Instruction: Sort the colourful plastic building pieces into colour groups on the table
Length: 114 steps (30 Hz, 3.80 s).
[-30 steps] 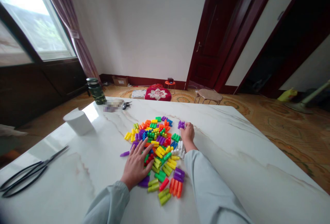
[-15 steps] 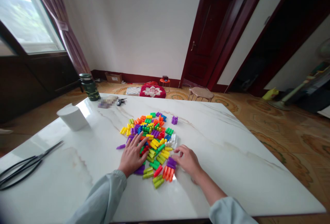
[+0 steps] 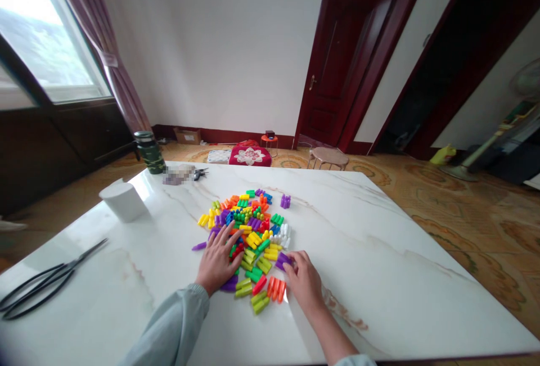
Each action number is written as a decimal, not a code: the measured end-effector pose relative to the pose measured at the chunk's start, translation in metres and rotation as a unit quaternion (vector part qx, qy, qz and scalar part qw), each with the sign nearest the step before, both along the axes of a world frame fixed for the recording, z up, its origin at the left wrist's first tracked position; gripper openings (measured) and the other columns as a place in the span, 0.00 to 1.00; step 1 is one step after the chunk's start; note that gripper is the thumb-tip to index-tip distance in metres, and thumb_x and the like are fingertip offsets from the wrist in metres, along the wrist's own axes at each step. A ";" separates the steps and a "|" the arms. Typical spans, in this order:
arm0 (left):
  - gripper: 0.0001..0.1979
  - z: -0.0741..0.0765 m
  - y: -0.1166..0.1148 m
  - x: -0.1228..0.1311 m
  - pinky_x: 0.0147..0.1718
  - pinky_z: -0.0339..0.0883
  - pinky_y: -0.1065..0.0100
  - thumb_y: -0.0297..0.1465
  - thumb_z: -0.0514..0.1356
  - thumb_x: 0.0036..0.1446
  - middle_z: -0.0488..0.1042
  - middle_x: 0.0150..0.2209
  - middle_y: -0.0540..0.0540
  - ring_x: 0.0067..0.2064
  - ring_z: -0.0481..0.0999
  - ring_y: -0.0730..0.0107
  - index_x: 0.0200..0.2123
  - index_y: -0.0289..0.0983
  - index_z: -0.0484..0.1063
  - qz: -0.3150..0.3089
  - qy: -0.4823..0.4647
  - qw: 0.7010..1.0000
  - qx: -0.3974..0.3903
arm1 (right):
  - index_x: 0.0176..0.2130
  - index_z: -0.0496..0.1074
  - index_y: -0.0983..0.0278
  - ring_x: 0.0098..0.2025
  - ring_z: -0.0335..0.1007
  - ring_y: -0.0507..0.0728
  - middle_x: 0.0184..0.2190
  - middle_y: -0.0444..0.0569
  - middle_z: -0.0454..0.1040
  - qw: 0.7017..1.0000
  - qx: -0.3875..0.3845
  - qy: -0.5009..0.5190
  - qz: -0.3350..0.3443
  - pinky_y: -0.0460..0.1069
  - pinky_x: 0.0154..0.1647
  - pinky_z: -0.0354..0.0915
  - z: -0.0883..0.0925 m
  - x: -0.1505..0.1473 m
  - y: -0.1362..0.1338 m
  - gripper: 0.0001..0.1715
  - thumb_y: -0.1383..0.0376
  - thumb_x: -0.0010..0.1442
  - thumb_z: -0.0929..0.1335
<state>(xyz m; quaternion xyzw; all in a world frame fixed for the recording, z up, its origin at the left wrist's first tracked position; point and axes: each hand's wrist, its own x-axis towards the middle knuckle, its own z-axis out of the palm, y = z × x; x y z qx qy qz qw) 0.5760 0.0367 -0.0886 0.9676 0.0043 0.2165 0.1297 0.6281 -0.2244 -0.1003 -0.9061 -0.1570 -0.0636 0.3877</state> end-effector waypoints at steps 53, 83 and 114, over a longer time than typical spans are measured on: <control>0.29 -0.002 0.001 0.001 0.63 0.50 0.44 0.35 0.58 0.56 0.55 0.67 0.45 0.67 0.55 0.49 0.62 0.47 0.61 -0.002 -0.003 1.000 -0.004 | 0.44 0.71 0.62 0.42 0.71 0.59 0.44 0.52 0.75 0.987 -0.033 -0.138 -0.081 0.53 0.42 0.66 -0.016 0.156 0.002 0.17 0.66 0.57 0.59; 0.28 -0.001 0.000 0.000 0.63 0.49 0.45 0.35 0.58 0.56 0.58 0.66 0.45 0.67 0.54 0.50 0.61 0.46 0.63 -0.005 0.001 1.000 -0.022 | 0.44 0.68 0.65 0.37 0.70 0.58 0.42 0.55 0.72 0.986 0.103 -0.119 -0.060 0.55 0.43 0.67 -0.005 0.117 0.017 0.19 0.55 0.59 0.62; 0.19 0.039 0.061 0.018 0.44 0.67 0.61 0.37 0.63 0.53 0.77 0.44 0.42 0.49 0.73 0.55 0.48 0.37 0.73 0.187 0.129 0.963 -0.146 | 0.46 0.69 0.65 0.47 0.68 0.64 0.44 0.59 0.73 0.978 0.015 -0.188 -0.088 0.59 0.50 0.64 -0.036 0.031 -0.005 0.33 0.42 0.64 0.56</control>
